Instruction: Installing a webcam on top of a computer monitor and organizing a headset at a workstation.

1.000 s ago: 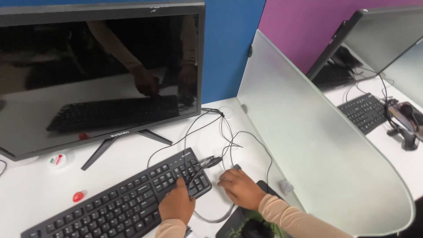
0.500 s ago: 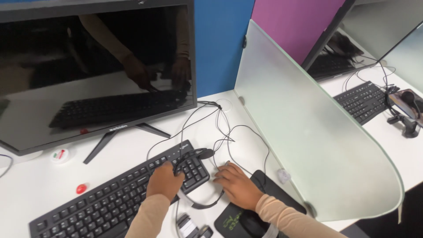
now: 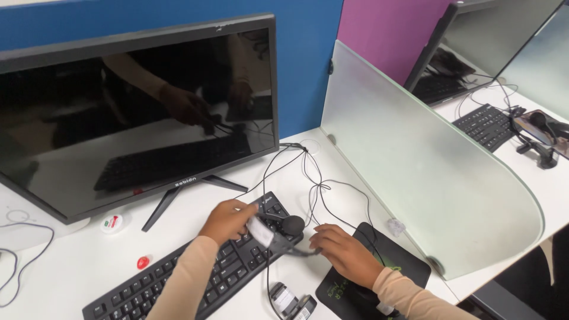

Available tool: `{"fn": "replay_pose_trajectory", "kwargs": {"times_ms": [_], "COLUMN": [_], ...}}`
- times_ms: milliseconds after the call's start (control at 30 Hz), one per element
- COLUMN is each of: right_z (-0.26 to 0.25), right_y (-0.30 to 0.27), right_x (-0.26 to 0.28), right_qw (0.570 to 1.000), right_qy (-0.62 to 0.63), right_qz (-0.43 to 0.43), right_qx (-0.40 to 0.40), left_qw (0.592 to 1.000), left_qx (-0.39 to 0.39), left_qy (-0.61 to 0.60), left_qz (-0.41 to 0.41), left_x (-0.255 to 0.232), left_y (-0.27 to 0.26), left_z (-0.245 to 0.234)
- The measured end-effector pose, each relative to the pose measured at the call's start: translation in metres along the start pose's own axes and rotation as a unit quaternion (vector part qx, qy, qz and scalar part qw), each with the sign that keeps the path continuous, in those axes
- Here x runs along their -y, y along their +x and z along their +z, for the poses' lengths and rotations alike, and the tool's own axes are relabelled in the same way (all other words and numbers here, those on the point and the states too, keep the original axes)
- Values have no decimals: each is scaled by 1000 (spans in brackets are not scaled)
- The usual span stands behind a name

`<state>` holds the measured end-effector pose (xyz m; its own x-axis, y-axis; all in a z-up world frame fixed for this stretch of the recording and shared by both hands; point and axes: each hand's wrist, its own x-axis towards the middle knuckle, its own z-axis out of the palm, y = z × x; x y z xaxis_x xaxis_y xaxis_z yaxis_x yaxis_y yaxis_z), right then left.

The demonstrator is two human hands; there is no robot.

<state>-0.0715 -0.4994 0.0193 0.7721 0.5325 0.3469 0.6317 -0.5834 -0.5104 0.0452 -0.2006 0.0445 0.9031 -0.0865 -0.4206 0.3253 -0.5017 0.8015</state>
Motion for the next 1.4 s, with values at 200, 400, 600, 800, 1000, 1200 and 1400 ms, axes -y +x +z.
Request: {"fn": "replay_pose_trajectory", "kwargs": {"times_ms": [200,400,600,800,1000,1200,1400], "right_z": [-4,0,-12,-27,-25,-25,-12], "right_y": [29,54,70,74,86,93,99], "right_x": [32,27,35,12,0,-4,-14], "right_qw": [949,905,865,907,901,893,858], "right_qy": [214,343,415,305,315,347,421], "right_qz": [199,153,161,151,147,198,247], "right_qx": [-122,-201,-231,-249,-261,-208,-162], "left_qw": [977,933,936,915,920,931,914], "left_qx": [23,137,165,64,89,105,138], "left_qy": [-209,-326,-293,-366,-354,-328,-363], "left_qz": [49,69,100,155,142,125,115], "left_x": [7,-16,-21,-26,-55,-45,-27], "left_y": [8,-28,-37,-30,-64,-65,-55], "left_z": [-3,14,27,13,-11,-20,-11]}}
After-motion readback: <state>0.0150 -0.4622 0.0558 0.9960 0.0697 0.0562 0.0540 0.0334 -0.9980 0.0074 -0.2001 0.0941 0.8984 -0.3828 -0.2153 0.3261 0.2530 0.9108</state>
